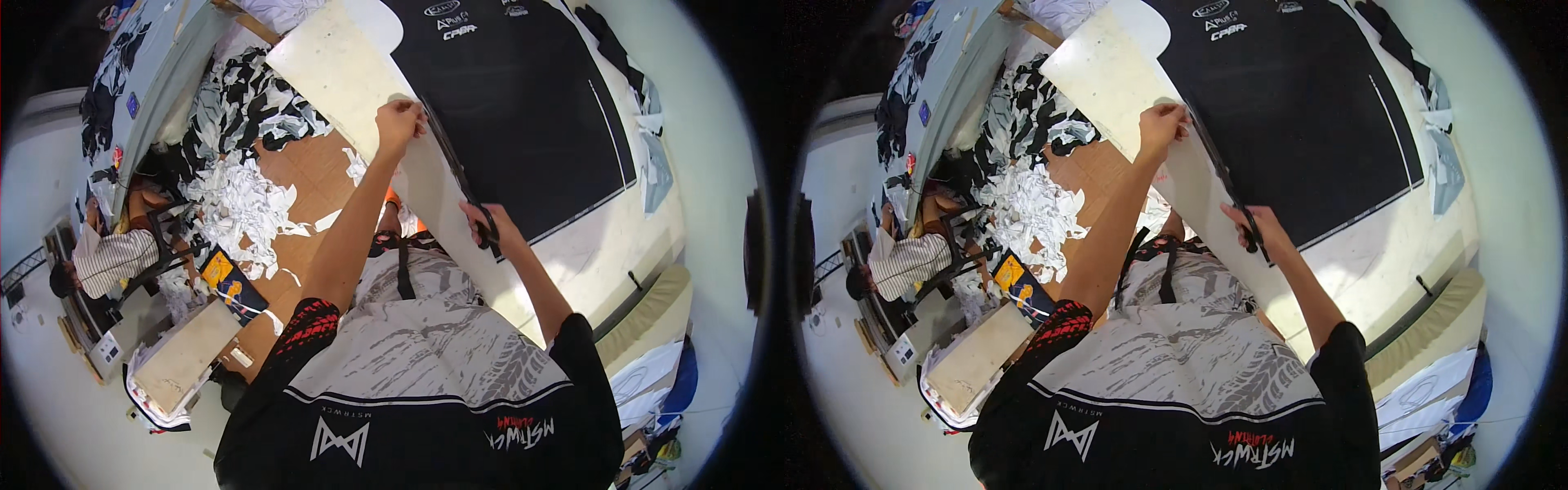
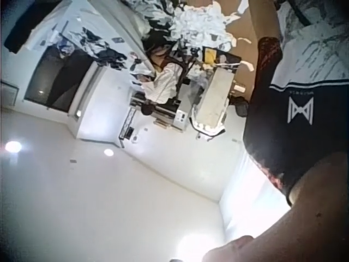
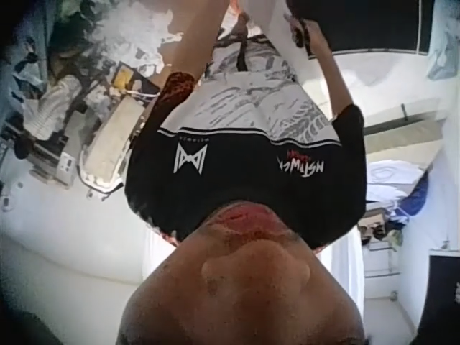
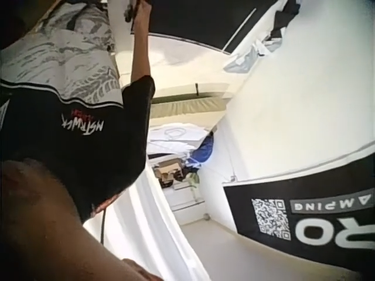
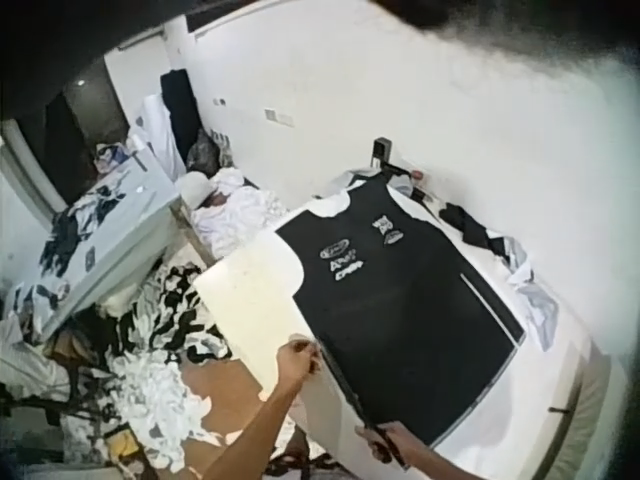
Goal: Cutting out garment patterns from a large sheet of printed black fabric using tailor scissors.
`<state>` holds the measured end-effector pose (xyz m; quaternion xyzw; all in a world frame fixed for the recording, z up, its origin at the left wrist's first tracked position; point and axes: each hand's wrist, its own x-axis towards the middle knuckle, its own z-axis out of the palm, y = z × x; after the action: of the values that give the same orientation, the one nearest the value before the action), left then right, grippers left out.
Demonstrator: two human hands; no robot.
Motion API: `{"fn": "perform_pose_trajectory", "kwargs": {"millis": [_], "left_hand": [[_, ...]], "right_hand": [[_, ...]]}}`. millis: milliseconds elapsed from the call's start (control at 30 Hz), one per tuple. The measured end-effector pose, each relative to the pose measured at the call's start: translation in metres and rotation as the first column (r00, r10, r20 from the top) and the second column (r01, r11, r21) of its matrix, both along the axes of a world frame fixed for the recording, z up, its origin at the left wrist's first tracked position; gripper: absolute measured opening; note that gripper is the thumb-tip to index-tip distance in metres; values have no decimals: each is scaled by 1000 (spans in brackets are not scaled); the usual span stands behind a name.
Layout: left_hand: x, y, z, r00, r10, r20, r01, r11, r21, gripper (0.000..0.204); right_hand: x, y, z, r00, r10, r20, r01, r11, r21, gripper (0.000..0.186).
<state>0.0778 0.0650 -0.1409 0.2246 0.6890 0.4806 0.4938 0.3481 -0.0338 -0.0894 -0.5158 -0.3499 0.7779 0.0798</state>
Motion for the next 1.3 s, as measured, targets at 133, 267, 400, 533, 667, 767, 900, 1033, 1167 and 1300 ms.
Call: {"fn": "perform_pose_trajectory", "kwargs": {"millis": [133, 267, 400, 533, 667, 767, 900, 1033, 1167, 1300], "left_hand": [[19, -19, 12, 994, -93, -59, 90, 994, -63, 21], [27, -42, 3, 989, -133, 58, 136, 990, -46, 22], [31, -49, 1, 978, -182, 104, 189, 980, -61, 23], [38, -57, 7, 971, -208, 114, 218, 973, -80, 22], [43, -64, 10, 965, -215, 151, 227, 972, -67, 22], [48, -67, 10, 962, -225, 155, 238, 968, -73, 23], [52, -71, 11, 953, -245, 176, 262, 962, -77, 23], [57, -75, 14, 945, -257, 200, 277, 957, -80, 22], [62, -80, 14, 941, -264, 210, 287, 954, -87, 22], [66, -85, 14, 940, -255, 227, 276, 959, -67, 21]], "right_hand": [[25, -30, 1, 997, -45, 58, 47, 998, -38, 47], [40, -53, -9, 997, -48, 66, 49, 998, -25, 45], [41, -55, -5, 996, -74, 51, 74, 997, -9, 44], [48, -60, -10, 992, -56, 113, 56, 998, 3, 43], [55, -70, -10, 981, -52, 185, 53, 999, 0, 42], [59, -71, -11, 984, -47, 174, 48, 999, -3, 40], [56, -63, -5, 993, -73, 95, 76, 997, -20, 39], [54, -59, -5, 993, -52, 103, 52, 999, 4, 41], [57, -63, 0, 982, 8, 191, -16, 999, 43, 42], [54, -55, 7, 992, -42, 121, 41, 999, 10, 42]]}}
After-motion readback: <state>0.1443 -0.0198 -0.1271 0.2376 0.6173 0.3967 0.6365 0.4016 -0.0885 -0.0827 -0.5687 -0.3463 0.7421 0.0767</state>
